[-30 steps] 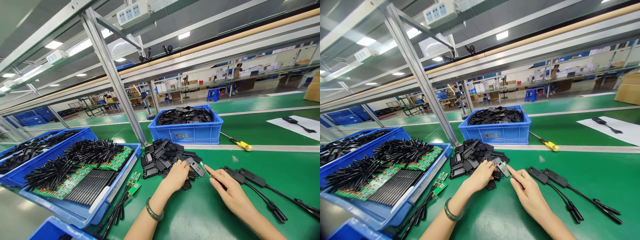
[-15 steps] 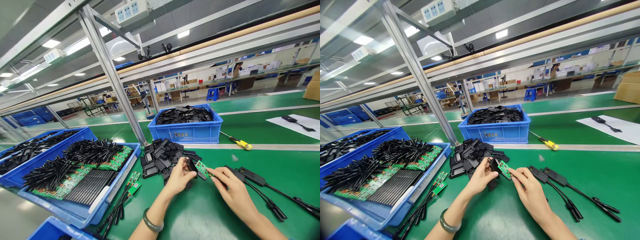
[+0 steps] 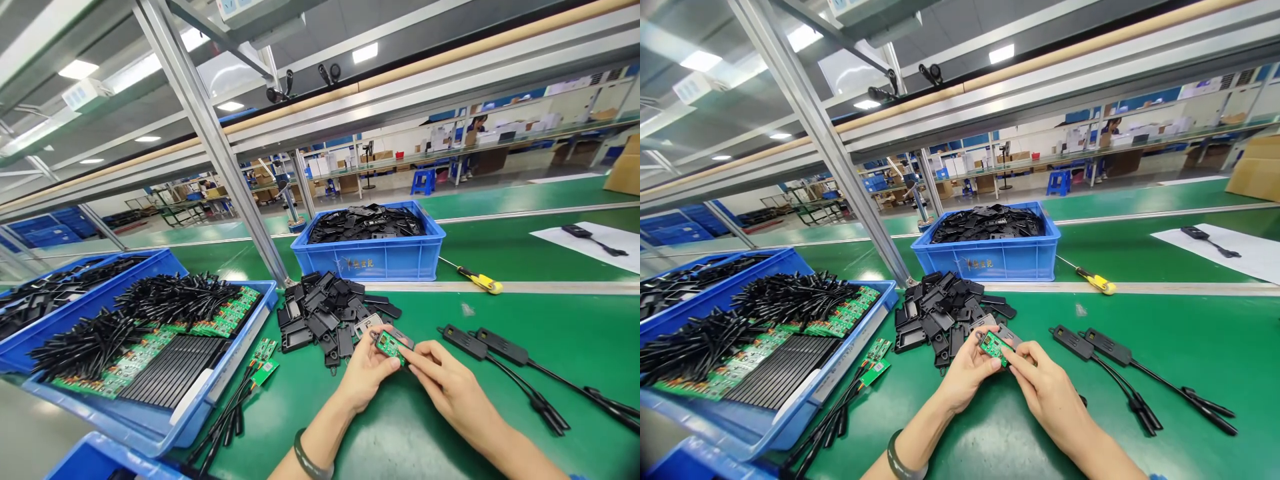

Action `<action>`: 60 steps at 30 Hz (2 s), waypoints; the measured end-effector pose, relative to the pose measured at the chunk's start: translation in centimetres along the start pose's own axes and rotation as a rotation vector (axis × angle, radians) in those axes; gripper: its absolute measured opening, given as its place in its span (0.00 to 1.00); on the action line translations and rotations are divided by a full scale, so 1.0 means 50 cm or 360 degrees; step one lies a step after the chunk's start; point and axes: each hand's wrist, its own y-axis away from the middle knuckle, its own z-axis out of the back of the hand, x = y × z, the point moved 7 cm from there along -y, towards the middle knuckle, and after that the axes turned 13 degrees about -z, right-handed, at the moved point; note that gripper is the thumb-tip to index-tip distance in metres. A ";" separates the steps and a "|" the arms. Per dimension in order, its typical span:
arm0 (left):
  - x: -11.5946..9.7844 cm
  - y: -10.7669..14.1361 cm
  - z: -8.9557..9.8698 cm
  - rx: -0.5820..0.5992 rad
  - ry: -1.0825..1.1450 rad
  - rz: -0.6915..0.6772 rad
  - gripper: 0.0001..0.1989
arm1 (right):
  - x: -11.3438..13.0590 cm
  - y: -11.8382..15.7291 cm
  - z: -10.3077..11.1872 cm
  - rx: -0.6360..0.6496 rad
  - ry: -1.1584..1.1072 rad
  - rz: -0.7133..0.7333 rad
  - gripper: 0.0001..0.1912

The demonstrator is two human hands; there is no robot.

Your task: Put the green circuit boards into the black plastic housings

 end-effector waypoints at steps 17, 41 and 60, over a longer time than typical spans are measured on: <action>0.029 0.009 0.012 -0.0387 -0.0202 -0.0019 0.18 | -0.053 -0.007 -0.026 0.0249 -0.0066 -0.0600 0.15; 0.019 0.021 -0.004 -0.0322 -0.0131 -0.0008 0.20 | -0.085 0.002 -0.081 0.0753 -0.0888 -0.1014 0.20; 0.044 0.011 -0.001 -0.0220 -0.0578 0.0094 0.09 | -0.041 -0.015 -0.022 0.0158 -0.0211 -0.0353 0.19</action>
